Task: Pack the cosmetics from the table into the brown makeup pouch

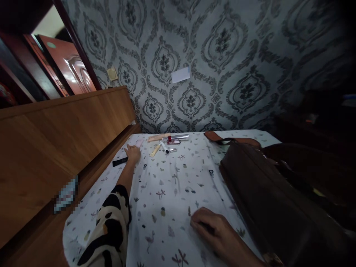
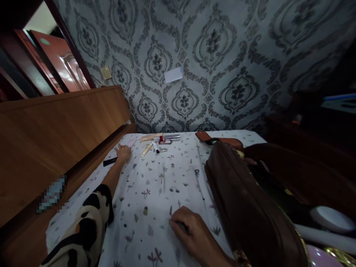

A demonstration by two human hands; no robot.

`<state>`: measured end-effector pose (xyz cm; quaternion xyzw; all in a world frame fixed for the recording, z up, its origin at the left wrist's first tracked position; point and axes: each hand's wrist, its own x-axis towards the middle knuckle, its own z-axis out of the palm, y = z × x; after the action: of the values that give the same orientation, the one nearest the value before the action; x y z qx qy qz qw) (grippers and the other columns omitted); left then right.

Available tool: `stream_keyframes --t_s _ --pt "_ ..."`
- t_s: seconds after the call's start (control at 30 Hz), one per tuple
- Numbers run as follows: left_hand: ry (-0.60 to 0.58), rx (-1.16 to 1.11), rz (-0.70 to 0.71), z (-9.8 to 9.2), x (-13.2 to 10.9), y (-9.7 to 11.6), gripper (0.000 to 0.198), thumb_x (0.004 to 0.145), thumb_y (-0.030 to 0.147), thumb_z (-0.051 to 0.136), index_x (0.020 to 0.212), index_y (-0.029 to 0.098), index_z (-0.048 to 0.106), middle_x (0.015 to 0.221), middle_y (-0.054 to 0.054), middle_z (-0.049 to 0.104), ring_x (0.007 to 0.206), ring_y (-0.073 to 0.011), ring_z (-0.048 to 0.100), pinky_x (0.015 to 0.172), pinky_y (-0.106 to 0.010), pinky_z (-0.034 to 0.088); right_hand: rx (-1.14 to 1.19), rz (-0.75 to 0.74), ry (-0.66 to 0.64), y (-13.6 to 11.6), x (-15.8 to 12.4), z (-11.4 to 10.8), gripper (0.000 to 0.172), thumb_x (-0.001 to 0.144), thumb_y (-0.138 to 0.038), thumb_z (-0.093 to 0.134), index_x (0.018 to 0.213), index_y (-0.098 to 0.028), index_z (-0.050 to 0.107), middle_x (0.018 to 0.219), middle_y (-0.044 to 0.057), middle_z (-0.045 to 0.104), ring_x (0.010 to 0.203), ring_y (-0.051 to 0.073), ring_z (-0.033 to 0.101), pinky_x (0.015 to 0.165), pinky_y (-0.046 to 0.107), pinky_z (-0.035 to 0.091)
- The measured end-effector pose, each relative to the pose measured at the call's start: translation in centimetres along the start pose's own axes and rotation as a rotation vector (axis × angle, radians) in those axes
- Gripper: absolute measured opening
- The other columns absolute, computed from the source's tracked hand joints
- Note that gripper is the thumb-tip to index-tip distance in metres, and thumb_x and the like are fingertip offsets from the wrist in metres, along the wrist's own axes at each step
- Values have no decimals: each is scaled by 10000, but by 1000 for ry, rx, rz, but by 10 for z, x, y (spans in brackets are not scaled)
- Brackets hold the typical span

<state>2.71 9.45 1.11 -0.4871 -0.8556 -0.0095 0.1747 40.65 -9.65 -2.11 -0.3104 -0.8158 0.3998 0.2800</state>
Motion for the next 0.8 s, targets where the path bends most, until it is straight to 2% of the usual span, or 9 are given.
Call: stream_keyframes --t_s 0.17,0.33,0.6,0.8 --pt "-36 47 74 -4 -9 -4 386 948 366 624 1276 167 578 1301 -109 597 1136 -254 616 950 -483 538 -2 19 8 -4 0 -1 330 961 -356 415 804 -171 640 843 87 677 805 195 626 743 345 496" --pt "-93 73 86 -13 -13 -13 392 945 382 624 1272 169 581 1311 -108 593 1159 -261 605 972 -499 522 11 10 7 -1 -1 0 308 955 -337 430 817 -174 652 856 84 679 816 199 637 752 334 497" --pt "-146 7 83 -10 -30 -7 387 949 368 620 1279 171 576 1306 -108 595 1139 -255 614 950 -485 538 -7 -1 18 -5 -1 -2 281 945 -296 445 818 -172 662 841 71 677 802 188 639 749 314 501" --pt "-242 -85 87 -19 -54 -32 381 950 366 622 1272 167 577 1268 -101 611 1089 -237 635 917 -459 556 -15 -45 49 3 -1 4 267 939 -283 459 800 -172 659 828 76 679 793 193 636 737 325 495"
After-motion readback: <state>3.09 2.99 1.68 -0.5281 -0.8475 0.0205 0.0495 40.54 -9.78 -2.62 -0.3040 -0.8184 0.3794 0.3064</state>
